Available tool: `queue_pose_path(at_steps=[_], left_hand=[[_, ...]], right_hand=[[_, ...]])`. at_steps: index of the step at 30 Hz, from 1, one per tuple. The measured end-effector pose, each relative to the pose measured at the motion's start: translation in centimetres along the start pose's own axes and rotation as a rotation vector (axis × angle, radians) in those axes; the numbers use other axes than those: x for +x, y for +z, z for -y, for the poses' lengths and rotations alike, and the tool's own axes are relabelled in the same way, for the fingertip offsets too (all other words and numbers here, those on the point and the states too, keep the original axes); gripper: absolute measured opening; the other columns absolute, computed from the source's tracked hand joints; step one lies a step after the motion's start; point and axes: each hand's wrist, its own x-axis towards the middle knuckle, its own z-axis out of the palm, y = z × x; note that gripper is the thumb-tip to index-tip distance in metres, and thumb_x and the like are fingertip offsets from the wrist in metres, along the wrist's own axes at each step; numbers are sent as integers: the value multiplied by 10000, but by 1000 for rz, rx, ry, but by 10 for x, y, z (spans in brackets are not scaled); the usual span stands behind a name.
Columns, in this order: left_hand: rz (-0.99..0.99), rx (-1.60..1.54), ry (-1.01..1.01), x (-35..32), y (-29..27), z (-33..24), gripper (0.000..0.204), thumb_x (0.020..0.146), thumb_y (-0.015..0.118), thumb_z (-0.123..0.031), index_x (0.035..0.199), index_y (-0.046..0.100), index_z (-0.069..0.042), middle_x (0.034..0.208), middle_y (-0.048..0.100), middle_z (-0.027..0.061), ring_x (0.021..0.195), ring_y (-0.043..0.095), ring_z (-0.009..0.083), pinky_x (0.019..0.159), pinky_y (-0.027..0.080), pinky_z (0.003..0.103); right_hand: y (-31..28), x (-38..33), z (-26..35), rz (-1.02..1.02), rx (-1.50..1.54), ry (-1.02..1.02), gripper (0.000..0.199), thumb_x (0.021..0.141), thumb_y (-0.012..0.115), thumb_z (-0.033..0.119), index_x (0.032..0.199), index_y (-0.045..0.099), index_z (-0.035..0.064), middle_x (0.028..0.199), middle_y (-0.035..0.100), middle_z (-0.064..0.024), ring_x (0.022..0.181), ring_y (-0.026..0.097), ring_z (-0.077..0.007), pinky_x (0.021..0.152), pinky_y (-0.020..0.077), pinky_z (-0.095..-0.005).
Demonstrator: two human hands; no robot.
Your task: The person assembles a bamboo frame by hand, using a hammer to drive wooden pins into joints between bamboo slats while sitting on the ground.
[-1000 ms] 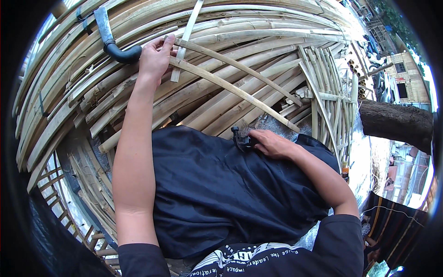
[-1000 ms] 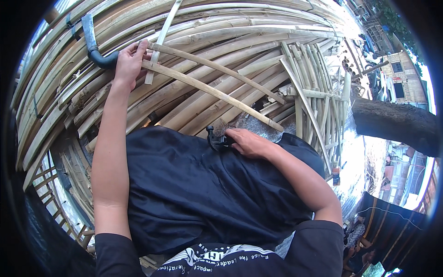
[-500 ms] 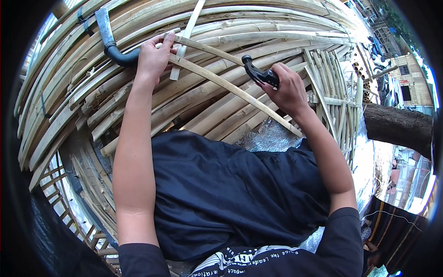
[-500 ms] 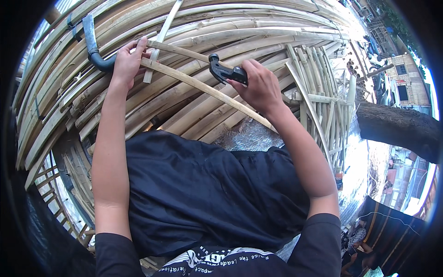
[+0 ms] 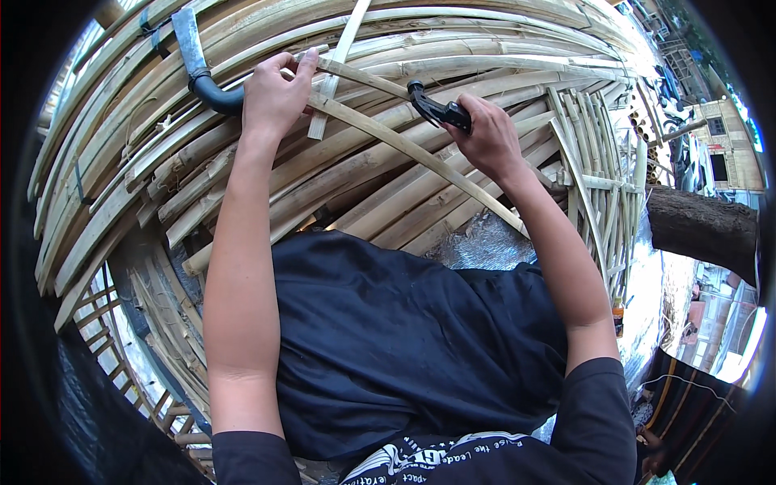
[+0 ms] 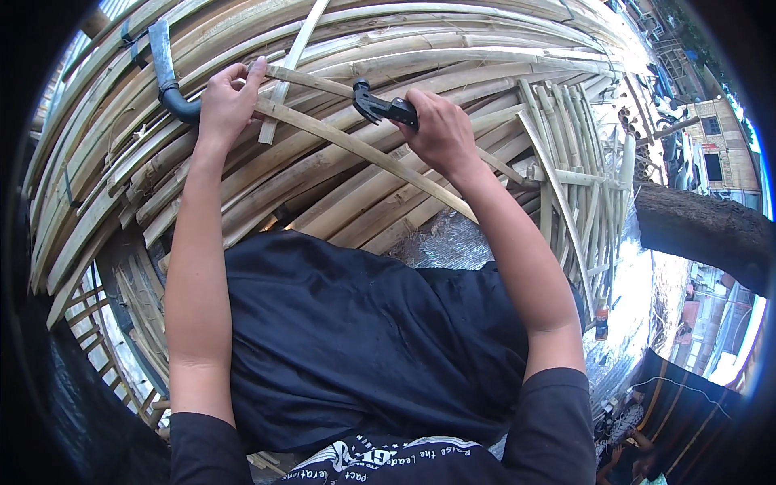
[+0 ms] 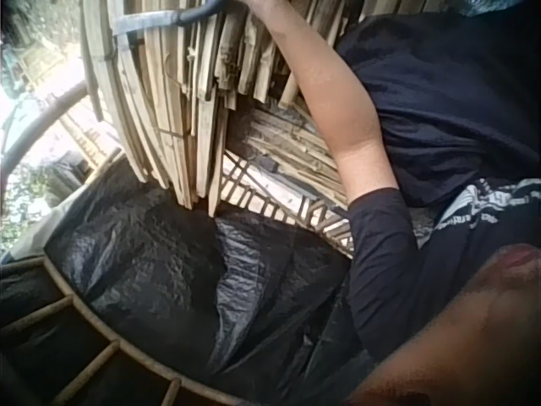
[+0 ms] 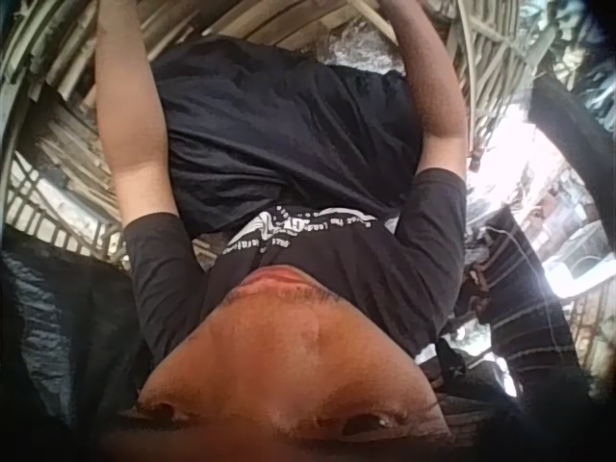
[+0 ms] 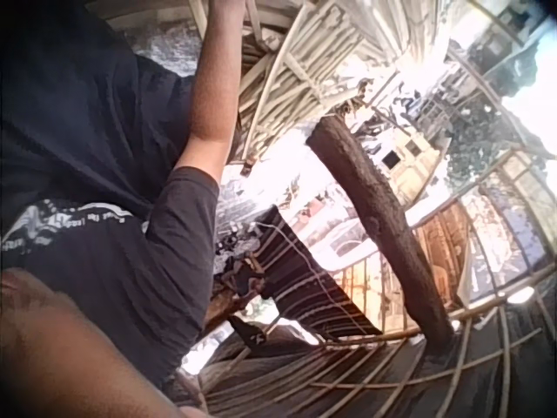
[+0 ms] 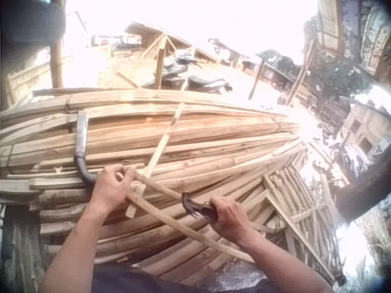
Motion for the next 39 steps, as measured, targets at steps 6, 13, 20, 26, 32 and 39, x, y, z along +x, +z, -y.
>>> queue_pose_path(at_steps=[6,13,20,26,32,39], left_hand=[[53,-165,-57,-1,7,0,471,938,625,-466,938,694,0,746,709,93,640,682,150,533,563,304],[48,-114,-18,2,8,5,487,935,632,-503,860,683,-24,768,695,32,670,634,89,529,531,268],[12,-34,16,3,8,9,479,929,639,-486,823,717,-25,729,712,30,638,617,85,573,505,268],[-20,-54,60,1,10,7,495,927,631,-496,842,732,-19,726,722,40,631,625,95,596,508,282],[-41,-47,63,2,12,7,460,917,639,-472,811,739,-35,705,722,56,643,667,160,663,524,317],[7,-76,10,5,13,13,468,930,634,-475,869,727,-20,762,722,40,654,635,90,525,550,277]], right_hand=[[0,-1,2,12,-11,42,253,821,738,190,867,562,15,779,586,-162,746,597,-369,658,453,-447],[-18,2,33,-40,170,95,293,833,757,236,912,629,-15,807,582,-128,724,596,-281,669,467,-401],[-8,14,89,-208,406,-42,262,870,721,156,1054,612,5,820,659,-142,723,645,-268,673,503,-355],[23,18,108,-223,397,165,214,962,625,158,1033,504,-4,719,605,-225,655,605,-424,582,445,-451],[30,6,113,-310,444,225,219,967,610,143,1071,489,-6,715,604,-225,636,607,-425,585,452,-458],[25,13,119,-245,398,223,222,979,590,179,1056,496,-7,752,629,-250,728,620,-465,623,453,-488]])
